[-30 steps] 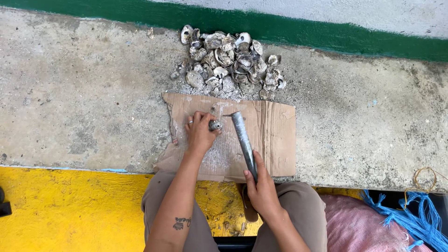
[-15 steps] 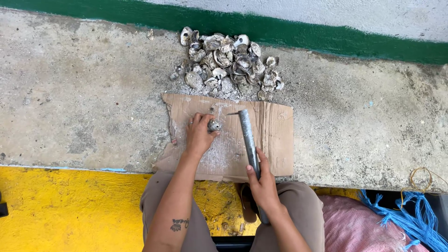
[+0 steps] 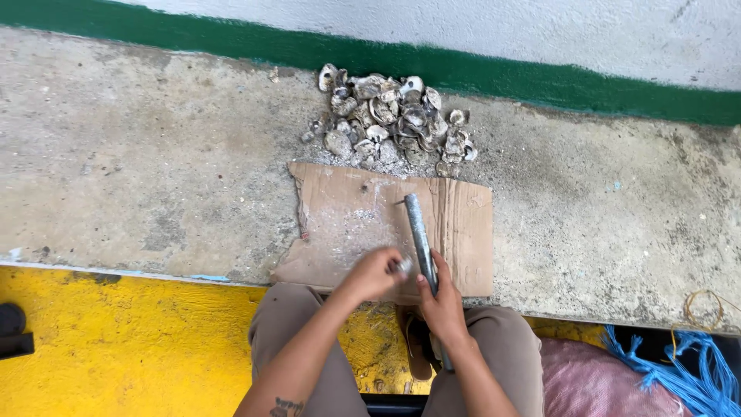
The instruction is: Crushing empty shells into small pieces using a metal pipe as a tool on a cardboard surface.
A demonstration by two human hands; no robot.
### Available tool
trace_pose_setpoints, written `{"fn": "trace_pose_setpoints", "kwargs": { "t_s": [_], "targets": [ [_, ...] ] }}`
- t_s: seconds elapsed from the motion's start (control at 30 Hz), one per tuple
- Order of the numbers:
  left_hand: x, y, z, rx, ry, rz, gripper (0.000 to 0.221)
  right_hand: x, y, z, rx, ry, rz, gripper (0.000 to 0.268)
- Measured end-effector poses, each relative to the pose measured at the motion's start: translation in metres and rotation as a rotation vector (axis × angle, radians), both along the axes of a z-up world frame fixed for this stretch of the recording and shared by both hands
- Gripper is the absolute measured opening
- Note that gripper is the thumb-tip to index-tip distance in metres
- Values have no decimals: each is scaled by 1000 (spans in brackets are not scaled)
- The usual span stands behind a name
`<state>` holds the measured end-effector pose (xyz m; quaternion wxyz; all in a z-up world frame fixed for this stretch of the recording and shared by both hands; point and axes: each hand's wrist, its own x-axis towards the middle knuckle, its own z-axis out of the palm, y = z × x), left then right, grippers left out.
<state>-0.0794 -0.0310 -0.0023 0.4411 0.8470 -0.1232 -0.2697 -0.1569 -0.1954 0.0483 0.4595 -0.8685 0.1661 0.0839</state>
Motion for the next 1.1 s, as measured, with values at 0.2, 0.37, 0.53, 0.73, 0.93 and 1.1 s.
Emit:
{"fn": "trace_pose_setpoints", "kwargs": {
  "t_s": [0.2,0.37,0.53,0.73,0.93,1.1],
  "targets": [
    [21,65,9,-249,222,113,26,-3,-4,-10,-17,-96,27,61],
    [88,251,89,-288,183,631,23,-1,0,-1,2,-12,14,63],
    [161,451,111,-747,-366,1007,5,0,3,21,21,144,-6,63],
    [183,367,124,-984,-522,1377,10,1,3,6,4,72,34,64],
    [191,137,83,-413,-182,939,18,3,1,3,-9,74,92,63],
    [208,27,29,-106,-481,353,20,5,3,9,18,54,99,63]
  ]
}}
